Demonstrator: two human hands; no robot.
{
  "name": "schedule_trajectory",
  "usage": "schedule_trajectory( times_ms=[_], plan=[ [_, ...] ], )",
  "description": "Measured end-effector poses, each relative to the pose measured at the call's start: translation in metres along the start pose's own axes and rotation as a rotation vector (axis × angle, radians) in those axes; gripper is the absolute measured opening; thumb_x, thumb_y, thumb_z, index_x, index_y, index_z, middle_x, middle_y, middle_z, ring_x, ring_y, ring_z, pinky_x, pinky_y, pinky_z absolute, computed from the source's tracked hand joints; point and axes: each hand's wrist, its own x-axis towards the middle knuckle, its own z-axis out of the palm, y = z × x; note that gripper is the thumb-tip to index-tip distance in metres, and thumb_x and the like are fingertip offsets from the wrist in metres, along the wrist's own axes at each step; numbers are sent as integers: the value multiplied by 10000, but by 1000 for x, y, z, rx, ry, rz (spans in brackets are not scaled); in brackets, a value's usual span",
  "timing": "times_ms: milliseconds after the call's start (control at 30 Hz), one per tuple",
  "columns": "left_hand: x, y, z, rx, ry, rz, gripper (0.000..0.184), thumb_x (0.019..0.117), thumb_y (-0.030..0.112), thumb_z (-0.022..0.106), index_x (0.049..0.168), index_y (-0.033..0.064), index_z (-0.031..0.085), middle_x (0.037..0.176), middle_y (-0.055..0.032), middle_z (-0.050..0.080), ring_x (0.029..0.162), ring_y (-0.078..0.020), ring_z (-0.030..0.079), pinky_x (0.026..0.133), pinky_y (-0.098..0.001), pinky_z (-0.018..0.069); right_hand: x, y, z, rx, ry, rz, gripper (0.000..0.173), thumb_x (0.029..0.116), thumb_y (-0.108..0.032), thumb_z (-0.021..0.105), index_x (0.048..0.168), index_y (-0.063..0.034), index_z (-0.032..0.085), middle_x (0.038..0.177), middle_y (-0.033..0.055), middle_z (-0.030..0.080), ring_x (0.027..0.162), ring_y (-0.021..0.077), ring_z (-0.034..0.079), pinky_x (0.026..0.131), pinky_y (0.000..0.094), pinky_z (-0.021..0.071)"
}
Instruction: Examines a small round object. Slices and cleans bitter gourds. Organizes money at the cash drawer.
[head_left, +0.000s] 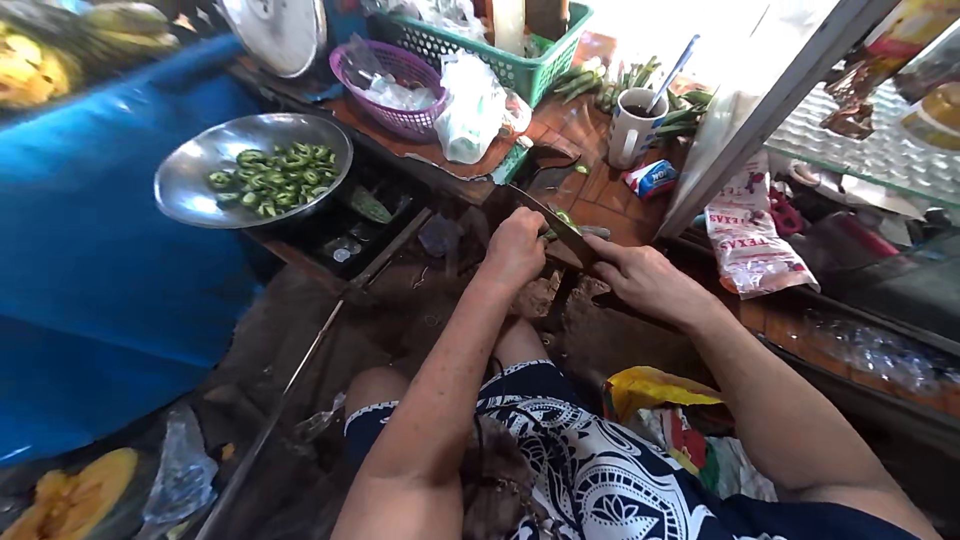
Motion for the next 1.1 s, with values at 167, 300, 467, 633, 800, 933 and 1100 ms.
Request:
schedule_trajectory(
  times_ms=[167,300,467,633,800,933,1100],
  plan=[
    [3,1,0,38,-9,-21,137,959,41,652,1077,9,713,1143,-166,655,1098,-302,652,963,-470,539,-4,2,4,33,41,40,451,1089,-246,464,1539,-235,484,1037,148,743,889,306,720,830,533,567],
    [8,3,-4,72,-42,-31,120,950,56,661,1051,13,710,1093,-163,668,1055,-316,664,927,-490,543,-23,-10,18,-215,193,-31,454,1065,-221,474,1517,-190,516,954,180,695,789,352,698,702,515,578],
    [9,4,-5,61,-36,-46,117,942,78,683,1029,5,710,1104,-176,682,1061,-332,672,940,-524,536,-44,-14,15,-303,229,-57,448,1075,-255,439,1509,-186,526,945,180,679,742,335,686,644,473,571],
    [8,6,-4,78,-23,-66,120,944,76,670,1040,18,712,1125,-161,680,1058,-314,676,933,-506,545,-55,-9,15,-332,232,-60,449,1076,-264,421,1504,-184,533,905,173,686,706,334,687,627,479,573],
    [9,6,-4,96,-23,-63,117,944,92,684,1021,7,708,1106,-166,687,1055,-327,676,921,-518,544,-65,-14,12,-339,225,-53,454,1076,-267,421,1504,-165,532,917,188,695,712,353,694,628,490,574],
    [10,3,-1,110,-10,-35,109,942,89,687,1014,10,713,1098,-170,690,1043,-334,682,911,-529,546,-63,-14,11,-317,173,-31,454,1080,-259,418,1511,-161,520,929,188,694,734,342,700,663,475,581],
    [9,0,0,112,14,16,94,939,82,697,981,-2,709,1064,-180,689,1013,-343,682,890,-538,546,-46,-12,7,-247,83,-5,454,1090,-264,425,1535,-192,480,955,176,693,797,333,699,721,476,580]
  ],
)
